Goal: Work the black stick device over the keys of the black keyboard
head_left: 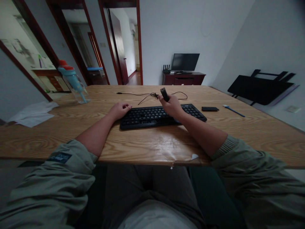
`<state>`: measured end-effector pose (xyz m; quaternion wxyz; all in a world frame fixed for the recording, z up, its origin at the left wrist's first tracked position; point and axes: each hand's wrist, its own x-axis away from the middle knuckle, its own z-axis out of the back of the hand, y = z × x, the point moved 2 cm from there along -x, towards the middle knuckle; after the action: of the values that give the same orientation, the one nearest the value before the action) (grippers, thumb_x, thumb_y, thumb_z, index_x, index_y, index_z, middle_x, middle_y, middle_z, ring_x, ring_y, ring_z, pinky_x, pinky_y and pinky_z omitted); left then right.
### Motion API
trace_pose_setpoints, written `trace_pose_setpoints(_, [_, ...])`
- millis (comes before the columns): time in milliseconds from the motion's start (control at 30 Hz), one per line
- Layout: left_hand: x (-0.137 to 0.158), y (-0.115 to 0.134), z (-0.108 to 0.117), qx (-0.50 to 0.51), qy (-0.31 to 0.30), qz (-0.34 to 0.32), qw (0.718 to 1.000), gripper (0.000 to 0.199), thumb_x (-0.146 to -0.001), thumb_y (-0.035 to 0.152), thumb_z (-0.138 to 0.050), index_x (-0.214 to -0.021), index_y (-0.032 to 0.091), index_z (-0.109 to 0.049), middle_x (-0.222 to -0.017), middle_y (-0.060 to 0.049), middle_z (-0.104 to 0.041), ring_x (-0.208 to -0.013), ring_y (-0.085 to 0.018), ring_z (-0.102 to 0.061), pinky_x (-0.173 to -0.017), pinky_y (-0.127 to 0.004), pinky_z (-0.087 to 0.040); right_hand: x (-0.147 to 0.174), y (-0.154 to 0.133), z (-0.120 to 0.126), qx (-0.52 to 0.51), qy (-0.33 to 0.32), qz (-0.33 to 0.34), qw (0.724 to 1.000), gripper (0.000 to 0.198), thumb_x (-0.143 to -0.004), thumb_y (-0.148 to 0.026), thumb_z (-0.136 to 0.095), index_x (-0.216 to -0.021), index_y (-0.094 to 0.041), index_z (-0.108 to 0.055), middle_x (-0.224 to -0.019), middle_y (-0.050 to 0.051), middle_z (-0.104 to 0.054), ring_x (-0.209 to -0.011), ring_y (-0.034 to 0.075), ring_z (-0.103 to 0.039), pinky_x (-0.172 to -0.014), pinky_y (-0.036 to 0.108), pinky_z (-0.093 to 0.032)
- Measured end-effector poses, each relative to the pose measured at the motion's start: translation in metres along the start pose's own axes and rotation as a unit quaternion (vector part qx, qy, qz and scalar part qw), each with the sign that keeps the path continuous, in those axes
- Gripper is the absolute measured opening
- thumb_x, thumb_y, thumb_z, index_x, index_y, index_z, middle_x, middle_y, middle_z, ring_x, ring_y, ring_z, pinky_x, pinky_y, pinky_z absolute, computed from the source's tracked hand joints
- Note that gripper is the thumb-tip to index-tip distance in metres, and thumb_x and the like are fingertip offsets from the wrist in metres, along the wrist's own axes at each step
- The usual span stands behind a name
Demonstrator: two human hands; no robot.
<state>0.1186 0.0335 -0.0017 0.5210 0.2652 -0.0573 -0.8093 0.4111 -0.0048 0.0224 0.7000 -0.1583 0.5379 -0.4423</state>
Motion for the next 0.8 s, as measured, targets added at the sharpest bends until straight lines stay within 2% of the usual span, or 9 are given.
trace_pose_setpoints(100, [-0.001,-0.009,0.005,0.048,-0.014,0.008,0.999,0.050,-0.088,0.055,-0.042,-0.085,0.015,-0.072,-0.077,-0.007,-0.067,-0.075,-0.021,-0.057,-0.069,-0.032,-0.043,-0.006,0.006,0.021,-0.108,0.055,-0.043,0.992,0.044,-0.084,-0.056,-0.063,-0.062,-0.023,-0.043,-0.051,-0.004,-0.037,-0.045,0.012,-0.039,-0.045,0.027,-0.035])
trace_pose_setpoints(200, [-0.002,-0.022,0.011,0.081,0.010,0.045,0.996,0.050,-0.086,0.056,-0.042,-0.089,0.015,-0.072,-0.069,-0.004,-0.060,-0.068,-0.020,-0.054,-0.066,-0.031,-0.043,-0.008,0.011,0.052,-0.201,0.131,-0.071,0.968,0.043,-0.087,-0.053,-0.061,-0.061,-0.023,-0.043,-0.050,-0.005,-0.037,-0.041,0.010,-0.038,-0.042,0.026,-0.039])
trace_pose_setpoints(300, [-0.002,-0.028,0.016,0.086,0.034,0.065,0.994,0.052,-0.085,0.058,-0.043,-0.090,0.016,-0.073,-0.067,-0.003,-0.056,-0.067,-0.019,-0.053,-0.065,-0.031,-0.042,-0.005,0.016,0.072,-0.249,0.162,-0.108,0.949,0.041,-0.087,-0.047,-0.063,-0.061,-0.023,-0.043,-0.048,-0.006,-0.037,-0.039,0.008,-0.037,-0.041,0.025,-0.040])
trace_pose_setpoints(467, [0.000,-0.020,0.018,0.086,0.015,0.061,0.994,0.049,-0.085,0.056,-0.044,-0.086,0.017,-0.073,-0.067,-0.004,-0.057,-0.069,-0.021,-0.055,-0.067,-0.032,-0.043,0.002,0.028,0.064,-0.286,0.122,-0.162,0.937,0.047,-0.081,-0.061,-0.066,-0.065,-0.024,-0.044,-0.049,-0.007,-0.038,-0.041,0.009,-0.041,-0.048,0.027,-0.050])
trace_pose_setpoints(567, [0.001,-0.017,0.019,0.086,0.015,0.057,0.995,0.050,-0.084,0.057,-0.044,-0.084,0.017,-0.073,-0.065,-0.003,-0.056,-0.066,-0.020,-0.053,-0.066,-0.032,-0.042,0.003,0.033,0.056,-0.266,0.086,-0.162,0.946,0.052,-0.080,-0.072,-0.060,-0.067,-0.023,-0.048,-0.052,-0.004,-0.045,-0.045,0.012,-0.048,-0.052,0.029,-0.053])
trace_pose_setpoints(700, [0.000,-0.025,0.018,0.086,0.018,0.059,0.994,0.052,-0.085,0.060,-0.042,-0.087,0.018,-0.074,-0.064,-0.003,-0.055,-0.065,-0.020,-0.053,-0.064,-0.031,-0.042,0.005,0.037,0.065,-0.134,0.037,-0.172,0.975,0.062,-0.078,-0.081,-0.053,-0.068,-0.020,-0.058,-0.056,0.002,-0.055,-0.045,0.012,-0.049,-0.040,0.025,-0.041])
trace_pose_setpoints(800, [-0.001,-0.029,0.017,0.090,0.019,0.053,0.994,0.053,-0.086,0.060,-0.042,-0.088,0.018,-0.074,-0.064,-0.002,-0.055,-0.065,-0.019,-0.053,-0.064,-0.031,-0.042,0.008,0.037,0.083,-0.078,-0.009,-0.212,0.974,0.068,-0.079,-0.084,-0.046,-0.068,-0.019,-0.061,-0.047,0.000,-0.048,-0.037,0.010,-0.040,-0.033,0.024,-0.030])
